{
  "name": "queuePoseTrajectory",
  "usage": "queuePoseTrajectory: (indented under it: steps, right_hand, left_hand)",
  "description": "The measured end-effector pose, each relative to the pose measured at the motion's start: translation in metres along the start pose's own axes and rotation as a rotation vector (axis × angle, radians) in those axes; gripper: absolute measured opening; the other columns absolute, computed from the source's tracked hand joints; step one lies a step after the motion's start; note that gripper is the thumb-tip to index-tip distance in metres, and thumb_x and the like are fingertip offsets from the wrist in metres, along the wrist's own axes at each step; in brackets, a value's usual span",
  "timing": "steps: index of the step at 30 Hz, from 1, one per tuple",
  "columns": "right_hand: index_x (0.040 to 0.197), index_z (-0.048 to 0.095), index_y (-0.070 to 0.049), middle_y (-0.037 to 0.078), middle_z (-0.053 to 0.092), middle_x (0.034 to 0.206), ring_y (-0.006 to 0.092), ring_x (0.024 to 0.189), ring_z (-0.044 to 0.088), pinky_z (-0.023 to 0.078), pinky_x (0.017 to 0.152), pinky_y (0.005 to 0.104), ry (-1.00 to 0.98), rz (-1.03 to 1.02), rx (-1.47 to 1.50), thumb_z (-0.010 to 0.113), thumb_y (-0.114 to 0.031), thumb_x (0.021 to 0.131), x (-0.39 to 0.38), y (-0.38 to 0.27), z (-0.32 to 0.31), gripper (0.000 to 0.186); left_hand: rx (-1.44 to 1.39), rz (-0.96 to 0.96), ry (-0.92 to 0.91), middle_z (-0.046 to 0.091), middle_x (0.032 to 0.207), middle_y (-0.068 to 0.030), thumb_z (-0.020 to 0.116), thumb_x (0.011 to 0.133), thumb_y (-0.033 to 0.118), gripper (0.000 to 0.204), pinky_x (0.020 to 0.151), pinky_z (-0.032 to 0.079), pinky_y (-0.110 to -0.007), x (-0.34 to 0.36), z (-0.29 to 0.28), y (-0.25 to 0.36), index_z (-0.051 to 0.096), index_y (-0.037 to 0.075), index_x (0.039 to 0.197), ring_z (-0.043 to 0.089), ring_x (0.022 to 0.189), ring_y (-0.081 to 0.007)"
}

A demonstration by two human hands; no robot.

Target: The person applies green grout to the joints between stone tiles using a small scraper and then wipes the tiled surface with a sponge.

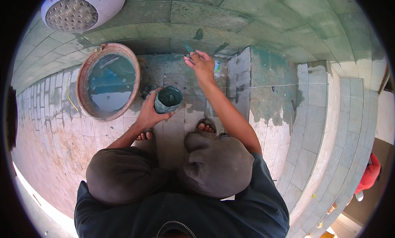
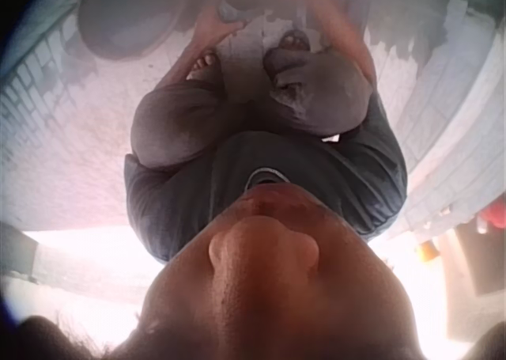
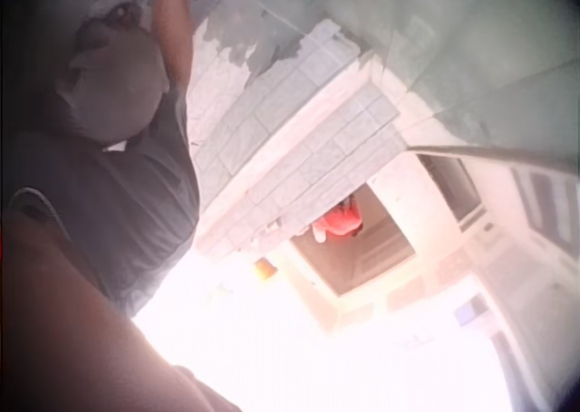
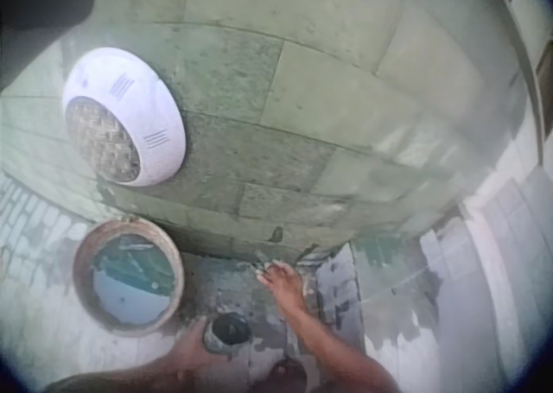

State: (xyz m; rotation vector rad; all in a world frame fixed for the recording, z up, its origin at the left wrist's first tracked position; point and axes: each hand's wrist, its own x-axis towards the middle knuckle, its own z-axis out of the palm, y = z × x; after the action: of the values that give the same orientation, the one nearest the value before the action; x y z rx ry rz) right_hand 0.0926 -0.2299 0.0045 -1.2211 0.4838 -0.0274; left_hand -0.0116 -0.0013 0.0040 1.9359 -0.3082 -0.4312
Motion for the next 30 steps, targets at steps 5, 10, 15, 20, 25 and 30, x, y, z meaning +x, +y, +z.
queuePoseTrajectory:
  steps: [5,10,15,20,25,30]
  right_hand:
    - [0.13,0.046,0.012,0.017,0.065,0.103,0.0239,0.09,0.07,0.06,0.08,0.0286,0.082,-0.011,0.015,0.065,-0.011,0.095,-0.008,0.008,-0.011,0.046]
    - [0.127,0.057,0.007,0.014,0.07,0.101,0.0188,0.085,0.071,0.058,0.073,0.0304,0.212,-0.454,-0.587,0.066,-0.01,0.094,-0.016,-0.006,-0.015,0.039]
    - [0.118,0.068,-0.002,0.014,0.072,0.096,0.0212,0.076,0.071,0.056,0.066,0.0333,0.28,-1.035,-1.031,0.069,-0.008,0.089,-0.002,-0.003,-0.031,0.029]
    - [0.116,0.07,-0.008,0.014,0.071,0.088,0.0291,0.067,0.067,0.055,0.062,0.0361,0.341,-1.233,-1.253,0.071,-0.007,0.085,0.025,0.004,-0.044,0.031]
    - [0.117,0.07,-0.01,0.013,0.07,0.087,0.031,0.069,0.068,0.055,0.061,0.0409,0.279,-1.077,-1.334,0.07,-0.014,0.086,0.033,0.017,-0.046,0.031]
    - [0.118,0.068,-0.009,0.015,0.071,0.09,0.0322,0.07,0.069,0.055,0.061,0.0426,0.23,-0.972,-1.307,0.069,-0.017,0.086,0.03,0.024,-0.047,0.033]
  left_hand:
    - [0.033,-0.012,0.015,0.051,0.131,-0.0241,0.084,0.066,0.037,0.093,0.104,0.041,-0.047,-0.002,-0.002,0.001,0.041,0.001,0.14,0.049,0.125,-0.0417]
    - [0.028,-0.009,0.021,0.051,0.131,-0.025,0.084,0.065,0.037,0.095,0.104,0.041,-0.047,-0.004,-0.003,0.0,0.041,0.0,0.141,0.05,0.124,-0.0428]
    - [0.008,-0.013,0.01,0.051,0.132,-0.0251,0.084,0.065,0.037,0.094,0.105,0.041,-0.047,-0.003,-0.001,0.002,0.041,0.0,0.141,0.049,0.125,-0.0429]
    - [-0.004,-0.008,-0.013,0.052,0.131,-0.0243,0.085,0.066,0.037,0.094,0.105,0.041,-0.047,-0.001,0.002,0.0,0.041,0.0,0.14,0.049,0.125,-0.0417]
    - [-0.011,-0.002,-0.019,0.051,0.132,-0.0221,0.085,0.066,0.036,0.093,0.104,0.041,-0.046,-0.003,0.003,-0.005,0.041,0.001,0.14,0.049,0.125,-0.0401]
    - [0.002,-0.019,-0.035,0.05,0.133,-0.0211,0.085,0.067,0.036,0.093,0.105,0.04,-0.045,-0.002,0.002,-0.001,0.041,0.001,0.14,0.048,0.126,-0.0386]
